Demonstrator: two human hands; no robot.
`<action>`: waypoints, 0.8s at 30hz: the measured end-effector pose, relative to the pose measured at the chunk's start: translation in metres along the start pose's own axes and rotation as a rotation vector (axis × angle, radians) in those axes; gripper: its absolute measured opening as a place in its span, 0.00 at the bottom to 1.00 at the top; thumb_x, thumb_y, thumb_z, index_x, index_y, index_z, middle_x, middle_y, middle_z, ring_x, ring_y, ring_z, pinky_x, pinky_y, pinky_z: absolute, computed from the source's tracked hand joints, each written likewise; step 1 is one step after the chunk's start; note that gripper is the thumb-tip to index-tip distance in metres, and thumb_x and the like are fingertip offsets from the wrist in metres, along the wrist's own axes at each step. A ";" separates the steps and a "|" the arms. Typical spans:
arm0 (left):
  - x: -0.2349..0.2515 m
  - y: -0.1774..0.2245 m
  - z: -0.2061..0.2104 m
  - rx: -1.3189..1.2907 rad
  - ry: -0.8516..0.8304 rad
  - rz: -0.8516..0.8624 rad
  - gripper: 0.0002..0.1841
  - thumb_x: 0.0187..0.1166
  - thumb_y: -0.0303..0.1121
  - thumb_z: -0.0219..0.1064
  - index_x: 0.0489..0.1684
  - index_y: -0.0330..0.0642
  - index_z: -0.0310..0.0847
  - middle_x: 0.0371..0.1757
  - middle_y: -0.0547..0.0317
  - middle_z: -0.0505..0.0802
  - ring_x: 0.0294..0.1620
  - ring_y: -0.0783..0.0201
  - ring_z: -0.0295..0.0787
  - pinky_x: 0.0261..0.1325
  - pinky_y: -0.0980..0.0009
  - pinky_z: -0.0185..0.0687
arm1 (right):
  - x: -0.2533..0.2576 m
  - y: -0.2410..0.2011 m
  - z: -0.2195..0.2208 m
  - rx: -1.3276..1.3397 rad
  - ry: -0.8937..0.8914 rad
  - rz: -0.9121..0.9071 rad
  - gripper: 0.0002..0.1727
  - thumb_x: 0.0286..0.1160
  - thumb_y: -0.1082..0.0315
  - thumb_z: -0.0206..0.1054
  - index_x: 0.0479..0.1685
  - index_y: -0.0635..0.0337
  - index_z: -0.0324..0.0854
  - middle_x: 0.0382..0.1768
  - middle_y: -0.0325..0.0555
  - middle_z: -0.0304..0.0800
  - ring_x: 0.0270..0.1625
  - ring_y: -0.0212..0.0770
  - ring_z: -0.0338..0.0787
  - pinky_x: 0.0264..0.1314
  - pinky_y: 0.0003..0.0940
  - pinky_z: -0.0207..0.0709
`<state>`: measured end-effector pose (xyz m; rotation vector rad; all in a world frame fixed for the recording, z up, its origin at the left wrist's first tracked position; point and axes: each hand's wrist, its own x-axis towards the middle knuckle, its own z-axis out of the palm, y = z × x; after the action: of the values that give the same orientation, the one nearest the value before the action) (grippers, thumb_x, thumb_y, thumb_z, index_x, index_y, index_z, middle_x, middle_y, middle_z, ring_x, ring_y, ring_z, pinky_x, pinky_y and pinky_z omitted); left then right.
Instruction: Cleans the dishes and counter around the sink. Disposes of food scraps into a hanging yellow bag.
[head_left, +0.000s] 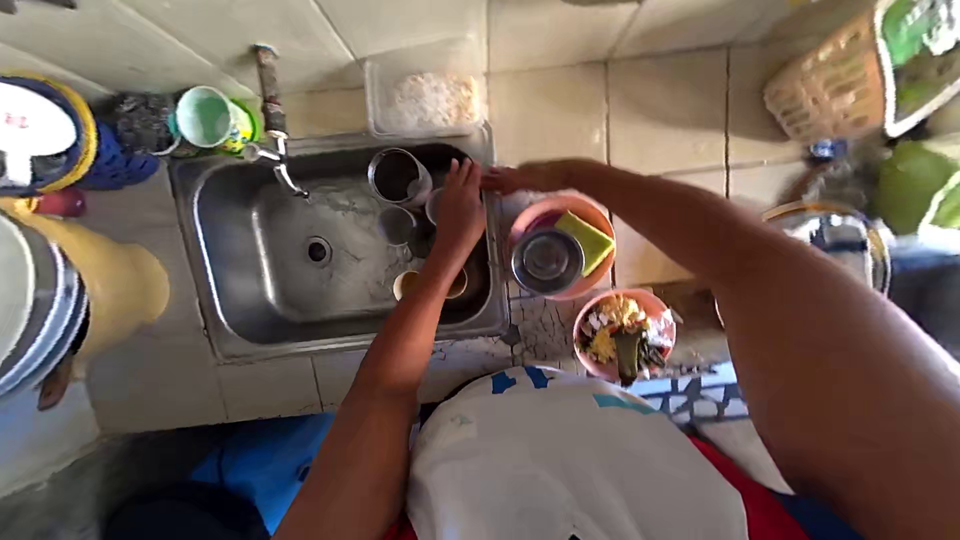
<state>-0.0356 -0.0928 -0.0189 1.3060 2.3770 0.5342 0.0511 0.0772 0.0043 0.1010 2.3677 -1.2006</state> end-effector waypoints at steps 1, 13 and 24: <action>0.001 -0.001 0.003 0.037 -0.052 0.049 0.26 0.86 0.23 0.49 0.84 0.29 0.66 0.86 0.36 0.72 0.92 0.39 0.56 0.93 0.49 0.49 | -0.014 -0.006 -0.006 0.206 0.102 0.084 0.21 0.92 0.71 0.50 0.75 0.71 0.76 0.80 0.54 0.78 0.85 0.42 0.73 0.89 0.38 0.60; 0.014 -0.018 0.004 0.363 -0.351 0.463 0.28 0.91 0.42 0.51 0.86 0.36 0.67 0.92 0.45 0.65 0.95 0.40 0.45 0.94 0.35 0.30 | -0.298 0.005 0.126 0.295 0.917 0.679 0.24 0.91 0.56 0.55 0.77 0.59 0.77 0.71 0.55 0.87 0.69 0.47 0.90 0.77 0.49 0.79; -0.089 0.015 0.007 -0.691 -0.332 -0.205 0.28 0.95 0.48 0.47 0.85 0.40 0.66 0.66 0.36 0.87 0.57 0.47 0.92 0.61 0.48 0.89 | -0.292 0.005 0.294 0.852 1.313 0.970 0.26 0.94 0.51 0.50 0.74 0.61 0.78 0.63 0.60 0.88 0.58 0.52 0.91 0.61 0.56 0.83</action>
<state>0.0224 -0.1603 -0.0049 0.7580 1.7806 0.8898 0.4226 -0.1052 -0.0150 2.5644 1.7145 -1.6417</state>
